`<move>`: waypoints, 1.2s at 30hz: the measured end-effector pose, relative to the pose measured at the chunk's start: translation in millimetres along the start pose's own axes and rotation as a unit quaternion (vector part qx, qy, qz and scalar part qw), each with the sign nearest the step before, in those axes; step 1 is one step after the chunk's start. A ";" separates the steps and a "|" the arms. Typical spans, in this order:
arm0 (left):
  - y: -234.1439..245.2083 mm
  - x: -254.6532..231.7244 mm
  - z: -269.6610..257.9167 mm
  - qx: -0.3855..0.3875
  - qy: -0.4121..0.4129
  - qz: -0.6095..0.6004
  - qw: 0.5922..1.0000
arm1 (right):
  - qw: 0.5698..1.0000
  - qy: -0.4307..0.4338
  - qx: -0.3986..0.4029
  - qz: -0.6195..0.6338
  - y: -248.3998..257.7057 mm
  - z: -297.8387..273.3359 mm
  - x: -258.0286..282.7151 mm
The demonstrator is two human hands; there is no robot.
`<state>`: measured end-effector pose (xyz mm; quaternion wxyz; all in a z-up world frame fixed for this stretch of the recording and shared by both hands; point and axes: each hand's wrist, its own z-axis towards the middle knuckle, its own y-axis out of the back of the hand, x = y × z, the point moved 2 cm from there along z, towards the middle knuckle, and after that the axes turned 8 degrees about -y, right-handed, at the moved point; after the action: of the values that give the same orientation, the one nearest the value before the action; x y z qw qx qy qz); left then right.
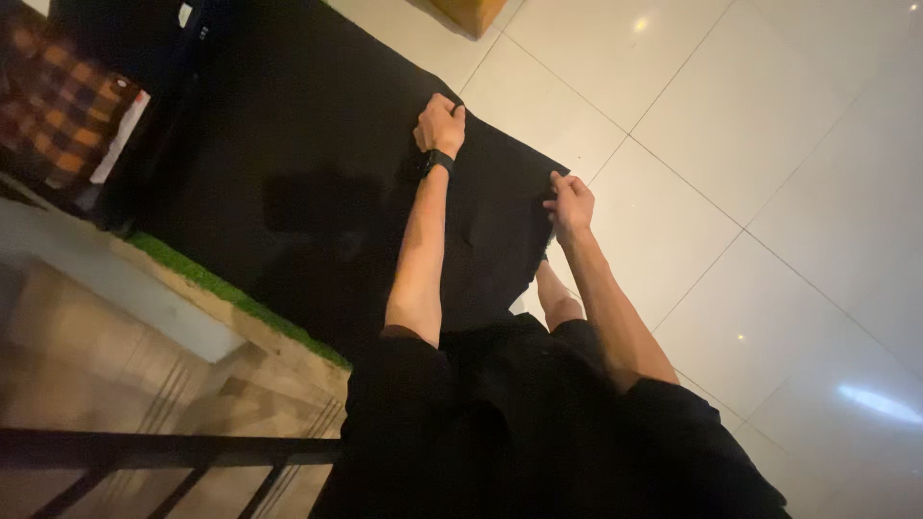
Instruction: The person spreads a black shirt on a green surface, folds the sleeves and sides inward to create a narrow strip, and then folds the strip into a rectangle before placing it into a suitcase.
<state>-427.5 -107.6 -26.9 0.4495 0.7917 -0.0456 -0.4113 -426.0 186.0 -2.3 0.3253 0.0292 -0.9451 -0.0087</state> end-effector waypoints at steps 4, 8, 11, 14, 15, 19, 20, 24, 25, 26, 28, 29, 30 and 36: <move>1.9 3.2 -3.1 -0.016 0.030 -0.079 0.996 | 0.994 0.022 0.002 -0.104 5.4 -10.3 10.4; 8.1 8.1 -13.3 -0.023 -0.069 -0.165 0.984 | 0.996 -0.039 0.008 -0.081 5.3 -16.6 27.7; 14.6 12.3 -18.5 -0.011 -0.095 -0.202 0.975 | 0.994 -0.083 -0.004 -0.074 6.0 -10.9 31.9; 19.8 7.7 -23.0 -0.009 -0.088 -0.181 0.979 | 0.991 -0.034 0.017 -0.126 6.6 -4.6 32.3; 21.6 5.8 -27.7 -0.013 -0.084 -0.182 0.980 | 0.991 -0.034 0.020 -0.131 5.4 -6.5 32.9; 42.0 1.7 -51.4 -0.018 -0.107 0.034 0.993 | 0.926 0.244 -0.079 -0.279 -0.3 -51.3 39.3; 45.3 2.4 -57.2 0.018 -0.091 0.080 0.992 | 0.831 0.404 -0.102 -0.369 -3.4 -67.3 43.8; 57.9 18.8 -77.9 0.055 -0.083 0.087 0.991 | 0.565 0.596 0.199 -0.536 -24.3 -101.8 44.6; 60.8 24.9 -84.0 0.034 -0.124 0.024 0.991 | 0.562 0.597 0.205 -0.535 -28.9 -106.5 40.7; 63.0 28.1 -88.0 0.012 -0.165 -0.039 0.985 | 0.518 0.634 0.222 -0.530 -33.2 -112.9 34.2; 65.9 38.9 -97.1 0.046 -0.083 -0.063 0.993 | 0.470 0.669 0.245 -0.522 -36.5 -113.7 24.4; 66.7 44.5 -103.2 0.085 -0.006 -0.088 0.992 | 0.453 0.645 0.239 -0.567 -40.8 -108.3 17.3; 69.1 45.0 -106.0 0.082 0.000 -0.089 0.993 | 0.434 0.620 0.232 -0.611 -43.3 -102.8 11.0; 84.6 29.9 -133.2 0.081 0.062 -0.042 0.994 | 0.378 0.606 0.307 -0.629 -47.6 -89.1 -6.8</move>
<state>-290.4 -81.0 52.5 0.3687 0.8505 -0.0178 -0.3747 -363.5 139.2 62.1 0.6812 0.7108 -0.1441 0.0996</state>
